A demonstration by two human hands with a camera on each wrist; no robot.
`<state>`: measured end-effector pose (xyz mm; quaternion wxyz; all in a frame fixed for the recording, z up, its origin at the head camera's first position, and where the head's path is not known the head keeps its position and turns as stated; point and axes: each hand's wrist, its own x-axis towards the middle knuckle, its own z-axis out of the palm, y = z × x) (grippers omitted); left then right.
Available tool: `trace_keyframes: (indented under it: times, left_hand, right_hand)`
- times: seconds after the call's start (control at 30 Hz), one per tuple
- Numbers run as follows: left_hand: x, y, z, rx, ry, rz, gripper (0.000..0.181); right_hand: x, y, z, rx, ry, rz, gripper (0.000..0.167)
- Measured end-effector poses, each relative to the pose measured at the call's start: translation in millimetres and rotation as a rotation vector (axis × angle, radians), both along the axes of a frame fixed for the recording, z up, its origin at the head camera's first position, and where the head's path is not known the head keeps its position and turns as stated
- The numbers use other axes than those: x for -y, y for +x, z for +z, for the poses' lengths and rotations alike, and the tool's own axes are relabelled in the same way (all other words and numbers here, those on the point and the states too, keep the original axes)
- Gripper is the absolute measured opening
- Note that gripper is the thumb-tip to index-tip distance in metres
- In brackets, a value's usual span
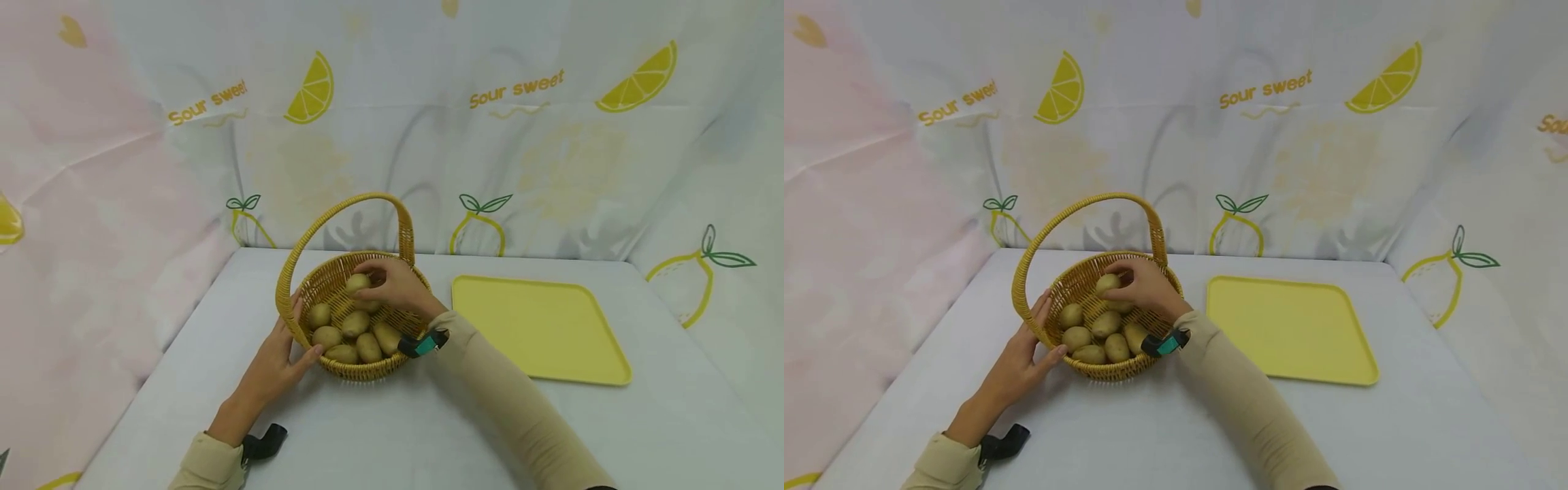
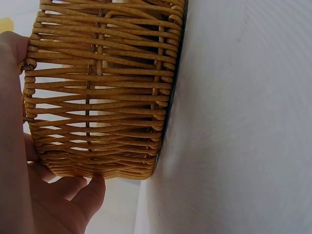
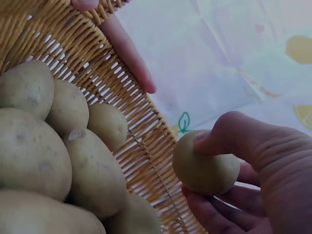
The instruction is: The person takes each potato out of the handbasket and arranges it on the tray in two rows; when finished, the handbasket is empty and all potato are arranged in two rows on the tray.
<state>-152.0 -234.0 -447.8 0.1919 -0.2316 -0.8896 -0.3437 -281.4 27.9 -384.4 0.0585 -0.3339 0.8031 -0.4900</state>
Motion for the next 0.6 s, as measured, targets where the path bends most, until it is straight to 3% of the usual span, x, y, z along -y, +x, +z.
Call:
trace_keyframes:
  times: [0.6]
  left_hand:
    - [0.4,-0.4,-1.0,0.001,-0.004,-0.001,0.090]
  right_hand:
    - [-44.6,14.0,20.3,0.007,-0.104,-0.064,0.045]
